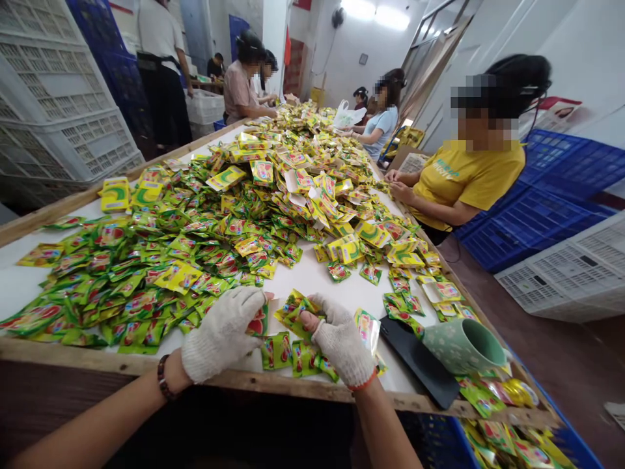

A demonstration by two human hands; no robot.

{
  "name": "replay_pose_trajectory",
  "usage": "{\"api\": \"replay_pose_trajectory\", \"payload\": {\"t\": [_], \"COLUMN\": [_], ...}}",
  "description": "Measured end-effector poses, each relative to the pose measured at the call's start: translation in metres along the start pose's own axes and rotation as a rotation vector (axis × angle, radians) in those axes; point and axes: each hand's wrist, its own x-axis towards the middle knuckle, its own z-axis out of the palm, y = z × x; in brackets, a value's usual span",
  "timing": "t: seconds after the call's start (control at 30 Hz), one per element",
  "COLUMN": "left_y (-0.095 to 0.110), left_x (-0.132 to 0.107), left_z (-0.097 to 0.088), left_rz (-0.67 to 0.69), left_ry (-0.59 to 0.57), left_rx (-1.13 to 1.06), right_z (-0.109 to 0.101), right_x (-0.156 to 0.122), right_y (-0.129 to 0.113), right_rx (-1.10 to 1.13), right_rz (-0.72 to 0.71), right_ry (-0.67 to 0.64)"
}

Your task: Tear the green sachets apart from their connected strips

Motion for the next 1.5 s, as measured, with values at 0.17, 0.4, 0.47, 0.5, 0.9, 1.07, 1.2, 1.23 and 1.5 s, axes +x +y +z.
{"api": "replay_pose_trajectory", "payload": {"t": [0.17,0.4,0.47,0.5,0.9,1.07,1.2,1.23,1.5], "left_y": [0.001,0.013,0.015,0.016,0.013,0.012,0.012,0.013,-0.004], "left_x": [-0.001,-0.003,-0.004,-0.005,-0.002,-0.003,-0.005,-0.006,-0.004], "left_z": [-0.011,0.001,0.005,0.006,0.005,0.008,0.016,0.016,-0.023], "left_rz": [0.021,0.044,-0.006,-0.027,-0.004,-0.047,-0.036,-0.034,-0.474], "left_ry": [-0.084,-0.022,0.02,0.026,0.058,0.088,0.212,0.23,-0.138], "left_rx": [0.047,0.075,0.051,0.042,0.07,0.016,-0.098,-0.127,-0.935], "right_z": [0.002,0.01,0.017,0.02,0.023,0.026,0.033,0.034,0.019], "right_x": [0.002,0.002,0.003,0.004,-0.008,-0.013,-0.011,-0.01,-0.003], "right_y": [-0.006,-0.022,-0.025,-0.026,-0.037,-0.03,-0.024,-0.024,-0.032], "right_rx": [-0.224,-0.289,-0.285,-0.28,-0.021,0.012,-0.048,-0.075,0.031], "right_rz": [-0.141,-0.163,-0.14,-0.137,0.059,0.108,0.009,-0.023,0.034], "right_ry": [-0.094,-0.122,-0.019,0.027,-0.122,-0.48,-0.486,-0.466,-0.286]}}
